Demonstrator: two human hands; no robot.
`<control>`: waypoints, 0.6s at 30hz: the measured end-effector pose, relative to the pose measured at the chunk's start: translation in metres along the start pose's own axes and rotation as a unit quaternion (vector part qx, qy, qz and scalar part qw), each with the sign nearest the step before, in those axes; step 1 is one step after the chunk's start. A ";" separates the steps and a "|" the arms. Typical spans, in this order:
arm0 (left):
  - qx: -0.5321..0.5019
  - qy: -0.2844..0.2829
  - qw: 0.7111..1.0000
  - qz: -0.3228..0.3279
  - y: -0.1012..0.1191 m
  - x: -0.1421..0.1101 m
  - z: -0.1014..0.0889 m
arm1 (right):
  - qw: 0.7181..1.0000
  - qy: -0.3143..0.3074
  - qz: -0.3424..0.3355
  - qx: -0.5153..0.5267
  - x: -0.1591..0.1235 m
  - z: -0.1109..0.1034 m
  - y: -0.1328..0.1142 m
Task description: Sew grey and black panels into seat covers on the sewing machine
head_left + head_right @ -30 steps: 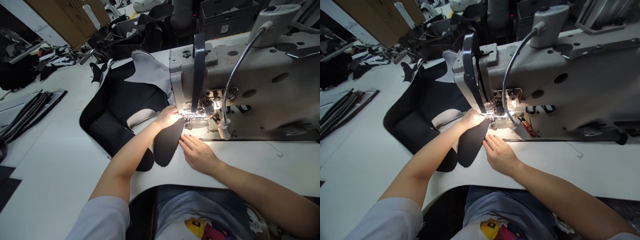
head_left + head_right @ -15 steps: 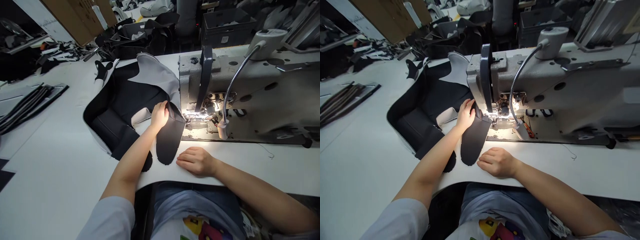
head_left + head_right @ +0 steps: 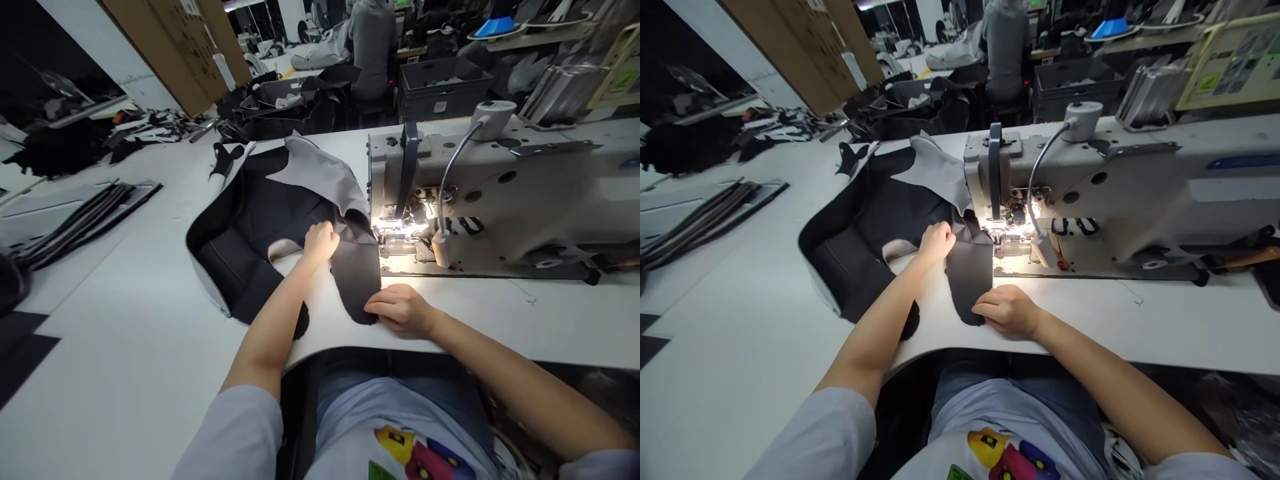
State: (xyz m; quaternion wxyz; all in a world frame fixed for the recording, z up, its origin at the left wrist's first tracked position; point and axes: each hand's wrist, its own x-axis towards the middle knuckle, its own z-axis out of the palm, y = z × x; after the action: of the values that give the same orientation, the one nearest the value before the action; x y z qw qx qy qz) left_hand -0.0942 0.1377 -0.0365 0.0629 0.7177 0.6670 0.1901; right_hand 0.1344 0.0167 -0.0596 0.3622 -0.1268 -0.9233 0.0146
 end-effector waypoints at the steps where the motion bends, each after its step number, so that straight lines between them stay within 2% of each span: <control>1: -0.025 -0.029 0.999 0.000 -0.009 -0.013 -0.008 | 1.000 0.005 -0.003 0.019 0.000 -0.002 -0.001; 5: -0.076 -0.155 0.985 -0.027 -0.050 -0.071 -0.051 | 0.994 0.040 0.006 0.104 -0.003 -0.008 0.001; 8: -0.125 -0.240 0.959 -0.081 -0.067 -0.100 -0.095 | 0.989 0.025 0.076 0.126 -0.001 -0.003 0.007; 9: -0.134 -0.238 0.957 -0.102 -0.067 -0.102 -0.108 | 0.988 -0.004 0.095 0.124 0.002 0.002 0.009; 11: -0.141 -0.175 0.965 -0.132 -0.060 -0.091 -0.128 | 0.987 -0.077 0.095 0.107 0.013 0.014 0.011; 13: -0.148 -0.110 0.972 -0.149 -0.047 -0.063 -0.131 | 0.986 -0.134 0.048 0.088 0.026 0.026 0.011; 14: -0.149 -0.098 0.972 -0.155 -0.041 -0.045 -0.126 | 0.986 -0.144 0.020 0.079 0.031 0.031 0.011; 16: -0.147 -0.131 0.967 -0.161 -0.032 -0.011 -0.105 | 0.987 -0.148 -0.017 0.066 0.037 0.036 0.010; 18: -0.166 -0.166 0.961 -0.143 -0.032 0.011 -0.079 | 0.987 -0.143 -0.032 0.059 0.034 0.034 0.011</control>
State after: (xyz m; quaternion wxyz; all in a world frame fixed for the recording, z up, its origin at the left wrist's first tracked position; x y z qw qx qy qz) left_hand -0.1521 0.1386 0.0275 0.3174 0.6157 0.7021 0.1649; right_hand 0.0899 0.0380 -0.0631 0.2334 -0.0722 -0.9668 0.0755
